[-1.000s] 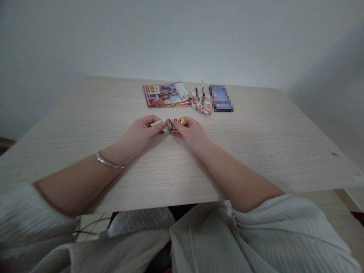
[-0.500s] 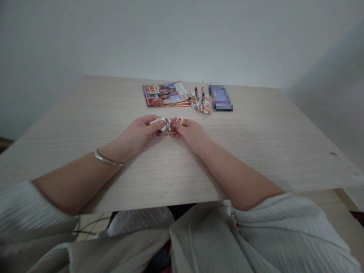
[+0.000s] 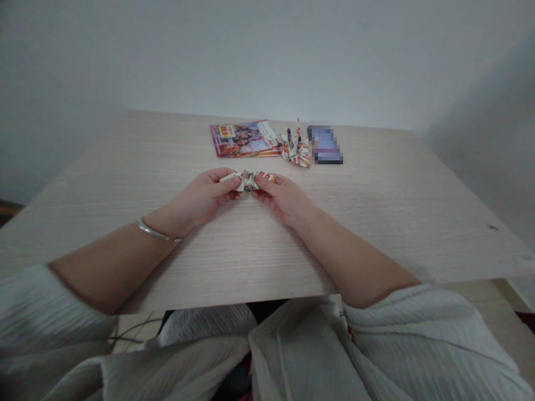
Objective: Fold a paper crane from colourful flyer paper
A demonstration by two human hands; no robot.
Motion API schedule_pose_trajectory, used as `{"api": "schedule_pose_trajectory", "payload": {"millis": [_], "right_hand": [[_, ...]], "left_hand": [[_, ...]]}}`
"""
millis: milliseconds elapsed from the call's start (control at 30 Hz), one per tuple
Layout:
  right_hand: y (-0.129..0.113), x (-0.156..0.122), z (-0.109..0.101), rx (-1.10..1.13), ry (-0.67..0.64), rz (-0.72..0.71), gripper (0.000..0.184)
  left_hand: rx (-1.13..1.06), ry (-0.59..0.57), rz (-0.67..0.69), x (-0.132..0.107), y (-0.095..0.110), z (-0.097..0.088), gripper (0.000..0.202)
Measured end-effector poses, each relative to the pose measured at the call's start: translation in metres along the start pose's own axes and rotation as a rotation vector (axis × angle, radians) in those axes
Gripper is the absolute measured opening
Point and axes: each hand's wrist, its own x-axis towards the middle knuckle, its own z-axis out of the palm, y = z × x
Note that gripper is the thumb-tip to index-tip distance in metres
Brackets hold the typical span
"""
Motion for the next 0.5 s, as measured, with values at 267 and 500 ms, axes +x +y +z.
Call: {"api": "schedule_pose_trajectory", "payload": {"millis": [267, 500], "right_hand": [[0.0022, -0.0006, -0.0017, 0.001, -0.023, 0.000, 0.016], [0.0021, -0.0020, 0.0001, 0.015, -0.017, 0.023, 0.012]], "left_hand": [[0.007, -0.005, -0.019, -0.0004, 0.0013, 0.0000, 0.027], [-0.019, -0.031, -0.025, -0.0005, 0.0013, -0.0007, 0.027]]}}
